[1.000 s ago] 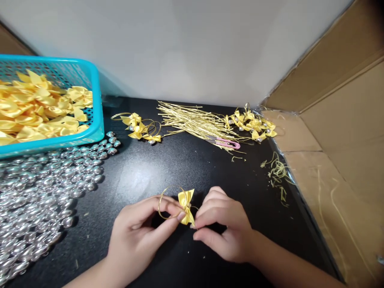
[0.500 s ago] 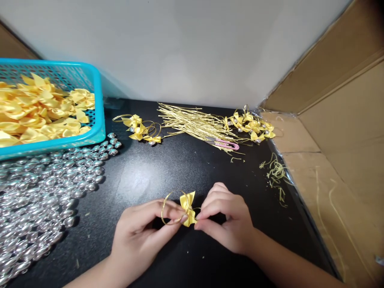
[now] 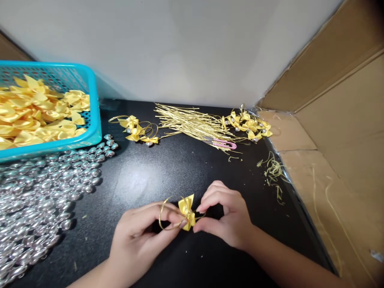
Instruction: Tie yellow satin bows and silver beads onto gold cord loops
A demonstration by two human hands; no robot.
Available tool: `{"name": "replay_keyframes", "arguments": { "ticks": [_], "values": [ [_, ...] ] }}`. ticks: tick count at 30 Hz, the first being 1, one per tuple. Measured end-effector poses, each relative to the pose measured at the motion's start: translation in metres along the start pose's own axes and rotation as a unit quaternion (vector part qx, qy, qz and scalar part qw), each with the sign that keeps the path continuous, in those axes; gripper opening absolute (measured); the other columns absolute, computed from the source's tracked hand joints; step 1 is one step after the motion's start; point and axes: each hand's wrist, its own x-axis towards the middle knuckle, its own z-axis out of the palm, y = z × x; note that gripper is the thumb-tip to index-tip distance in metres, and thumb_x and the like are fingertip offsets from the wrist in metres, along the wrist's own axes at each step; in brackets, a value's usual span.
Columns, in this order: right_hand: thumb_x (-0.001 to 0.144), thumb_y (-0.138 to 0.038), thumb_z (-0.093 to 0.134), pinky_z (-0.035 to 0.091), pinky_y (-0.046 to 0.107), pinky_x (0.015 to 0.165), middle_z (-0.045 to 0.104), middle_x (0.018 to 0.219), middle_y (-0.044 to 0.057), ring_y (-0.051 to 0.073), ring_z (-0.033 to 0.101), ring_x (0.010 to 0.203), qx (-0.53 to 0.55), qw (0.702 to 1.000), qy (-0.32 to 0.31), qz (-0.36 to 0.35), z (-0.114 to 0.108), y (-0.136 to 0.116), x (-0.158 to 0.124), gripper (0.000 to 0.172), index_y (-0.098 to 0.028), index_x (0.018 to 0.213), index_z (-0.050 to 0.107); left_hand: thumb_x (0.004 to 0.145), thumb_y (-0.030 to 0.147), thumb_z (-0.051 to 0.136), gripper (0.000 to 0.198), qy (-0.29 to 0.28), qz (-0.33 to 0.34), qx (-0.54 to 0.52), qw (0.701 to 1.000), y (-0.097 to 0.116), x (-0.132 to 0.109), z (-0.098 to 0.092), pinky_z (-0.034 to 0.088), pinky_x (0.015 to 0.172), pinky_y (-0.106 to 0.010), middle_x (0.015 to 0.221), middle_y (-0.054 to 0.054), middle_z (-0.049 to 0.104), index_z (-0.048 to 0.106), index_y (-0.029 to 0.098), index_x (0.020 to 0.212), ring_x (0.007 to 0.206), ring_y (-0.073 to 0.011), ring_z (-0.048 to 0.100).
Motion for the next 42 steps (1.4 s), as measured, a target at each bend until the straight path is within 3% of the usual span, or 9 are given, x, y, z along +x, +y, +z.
{"name": "replay_keyframes", "arguments": {
  "ticks": [4,6,11,16,20,24,30,37,42],
  "values": [
    [0.085,-0.026,0.063,0.046,0.032,0.069,0.067,0.074,0.002,0.016,0.060,0.072,0.010,0.999,-0.006,0.045,-0.006,-0.003,0.001,0.007,-0.020,0.085,0.066,0.075,0.003,0.068,0.020,0.022,-0.033,0.003,0.999,-0.003,-0.001,-0.001,0.055,0.063,-0.010,0.071,0.007,0.075,0.067,0.023,0.076,0.062,-0.0071,0.070],
    [0.085,-0.020,0.057,0.046,0.033,0.072,0.067,0.078,0.003,0.016,0.060,0.077,0.002,0.999,-0.004,0.040,-0.007,-0.006,0.001,0.010,-0.019,0.089,0.066,0.075,0.002,0.068,0.021,0.018,-0.027,0.006,0.999,-0.003,-0.001,-0.001,0.055,0.064,-0.011,0.071,0.006,0.075,0.067,0.023,0.077,0.062,-0.0075,0.070],
    [0.080,-0.013,0.065,0.045,0.035,0.079,0.065,0.085,0.004,0.016,0.057,0.083,-0.108,0.993,-0.047,-0.018,-0.006,-0.022,0.006,0.009,-0.019,0.084,0.069,0.078,0.000,0.062,0.019,-0.062,0.053,0.009,0.997,0.001,0.005,-0.002,0.055,0.060,-0.016,0.068,0.001,0.072,0.064,0.019,0.077,0.060,-0.0110,0.069],
    [0.079,-0.022,0.071,0.043,0.042,0.093,0.061,0.112,0.009,0.024,0.051,0.106,-0.148,0.976,-0.151,0.051,-0.005,-0.032,0.009,0.016,-0.020,0.095,0.073,0.081,0.000,0.060,0.020,-0.100,0.086,0.021,0.991,-0.003,0.008,-0.008,0.055,0.061,-0.019,0.073,-0.001,0.072,0.063,0.019,0.085,0.063,-0.0130,0.070],
    [0.078,-0.020,0.074,0.044,0.041,0.093,0.063,0.109,0.007,0.022,0.053,0.105,-0.112,0.980,-0.141,0.080,-0.002,-0.033,0.009,0.013,-0.022,0.091,0.075,0.084,0.004,0.060,0.020,-0.118,0.112,0.015,0.987,-0.011,0.006,-0.014,0.055,0.064,-0.021,0.079,-0.004,0.074,0.065,0.021,0.092,0.069,-0.0148,0.071],
    [0.074,-0.012,0.076,0.046,0.038,0.088,0.066,0.100,0.004,0.020,0.056,0.099,-0.077,0.986,-0.100,0.109,0.003,-0.034,0.012,0.012,-0.024,0.079,0.075,0.089,0.012,0.058,0.014,-0.114,0.086,0.013,0.990,-0.013,0.007,-0.016,0.055,0.064,-0.024,0.078,-0.005,0.074,0.068,0.022,0.087,0.070,-0.0159,0.071],
    [0.067,-0.014,0.080,0.042,0.040,0.091,0.062,0.101,0.004,0.020,0.056,0.100,-0.045,0.973,-0.137,0.182,0.001,-0.034,0.019,0.012,-0.019,0.068,0.069,0.086,0.009,0.060,0.012,-0.143,0.063,-0.010,0.988,-0.015,0.012,-0.016,0.052,0.061,-0.021,0.073,-0.001,0.070,0.064,0.020,0.083,0.063,-0.0128,0.067],
    [0.071,-0.015,0.077,0.040,0.043,0.095,0.061,0.106,0.005,0.022,0.055,0.104,-0.058,0.973,-0.146,0.169,0.001,-0.033,0.027,0.015,-0.021,0.080,0.067,0.086,0.009,0.058,0.013,-0.145,0.031,-0.005,0.989,-0.012,0.017,-0.018,0.051,0.062,-0.021,0.072,-0.002,0.069,0.062,0.019,0.078,0.065,-0.0132,0.066],
    [0.075,-0.019,0.076,0.040,0.045,0.097,0.059,0.111,0.005,0.023,0.051,0.110,-0.070,0.967,-0.198,0.146,0.000,-0.031,0.034,0.010,-0.022,0.074,0.066,0.083,0.010,0.061,0.011,-0.135,-0.010,-0.029,0.990,-0.010,0.017,-0.018,0.050,0.058,-0.020,0.067,0.000,0.066,0.060,0.018,0.076,0.060,-0.0114,0.061]
  ]
}}
